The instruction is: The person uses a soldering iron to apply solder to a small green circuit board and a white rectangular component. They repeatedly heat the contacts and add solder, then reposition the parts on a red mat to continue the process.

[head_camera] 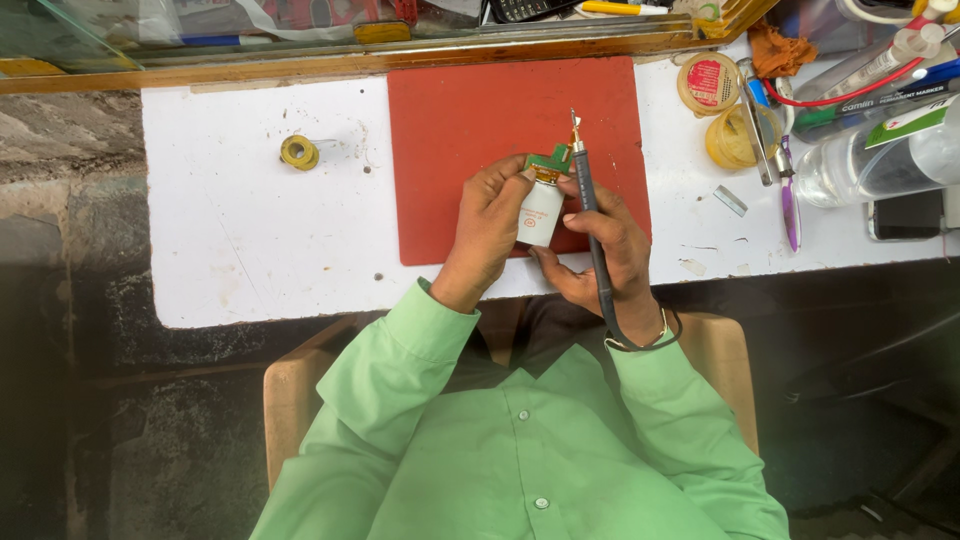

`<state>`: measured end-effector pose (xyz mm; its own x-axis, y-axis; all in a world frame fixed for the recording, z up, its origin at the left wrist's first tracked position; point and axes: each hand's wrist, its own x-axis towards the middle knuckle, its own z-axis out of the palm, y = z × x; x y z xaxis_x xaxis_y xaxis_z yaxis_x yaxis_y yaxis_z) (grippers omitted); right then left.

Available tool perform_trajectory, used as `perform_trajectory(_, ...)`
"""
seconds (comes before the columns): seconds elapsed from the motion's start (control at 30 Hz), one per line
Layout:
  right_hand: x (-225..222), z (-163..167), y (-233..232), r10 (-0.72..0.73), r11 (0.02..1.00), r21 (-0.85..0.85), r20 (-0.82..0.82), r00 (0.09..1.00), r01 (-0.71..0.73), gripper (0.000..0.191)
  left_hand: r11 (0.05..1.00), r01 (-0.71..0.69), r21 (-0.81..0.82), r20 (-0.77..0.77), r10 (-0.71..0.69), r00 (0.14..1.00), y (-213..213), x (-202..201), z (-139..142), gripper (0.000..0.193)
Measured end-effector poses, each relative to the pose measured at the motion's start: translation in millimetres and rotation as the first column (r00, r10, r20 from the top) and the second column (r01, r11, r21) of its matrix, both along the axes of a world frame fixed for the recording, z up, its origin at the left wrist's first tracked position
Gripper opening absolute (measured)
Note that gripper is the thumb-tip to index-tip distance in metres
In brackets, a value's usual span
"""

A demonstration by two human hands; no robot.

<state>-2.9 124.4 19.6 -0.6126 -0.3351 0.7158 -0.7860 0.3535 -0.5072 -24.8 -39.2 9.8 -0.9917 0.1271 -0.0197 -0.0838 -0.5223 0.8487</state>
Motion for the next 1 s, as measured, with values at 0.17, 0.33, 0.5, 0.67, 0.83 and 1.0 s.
perform_trajectory(0.17, -1.5, -0.6, -0.4, -0.002, 1.000, 0.007, -0.020, 1.000, 0.002, 0.066, 1.000, -0.016, 0.000, -0.009, 0.016, 1.000, 0.0, -0.9, -3.1, 0.027)
perform_trajectory(0.33, -1.7, -3.1, 0.2, -0.005, 1.000, 0.007, -0.013, 1.000, 0.005, 0.067, 1.000, 0.007, 0.007, 0.020, -0.007, 1.000, -1.6, -2.1, -3.2, 0.027)
perform_trajectory(0.5, -2.5, -4.9, 1.3, -0.007, 1.000, 0.007, -0.021, 1.000, 0.007, 0.067, 1.000, 0.021, -0.005, 0.052, -0.020, 0.998, -2.5, -2.4, -0.4, 0.027)
perform_trajectory(0.67, -3.2, -5.8, 0.7, -0.006, 1.000, 0.003, -0.028, 1.000, 0.006, 0.066, 1.000, 0.028, -0.003, 0.033, -0.028, 0.999, -3.2, -1.5, 0.2, 0.027)
perform_trajectory(0.83, -2.9, -5.7, 1.2, -0.012, 1.000, 0.009, -0.032, 0.999, 0.013, 0.067, 1.000, 0.016, -0.018, 0.043, -0.015, 0.999, -2.2, -2.0, -2.1, 0.027)
perform_trajectory(1.0, -2.7, -5.9, 1.4, -0.009, 1.000, 0.006, -0.021, 1.000, 0.009, 0.066, 1.000, 0.010, -0.001, 0.029, -0.010, 1.000, -1.3, -1.8, -4.3, 0.027)
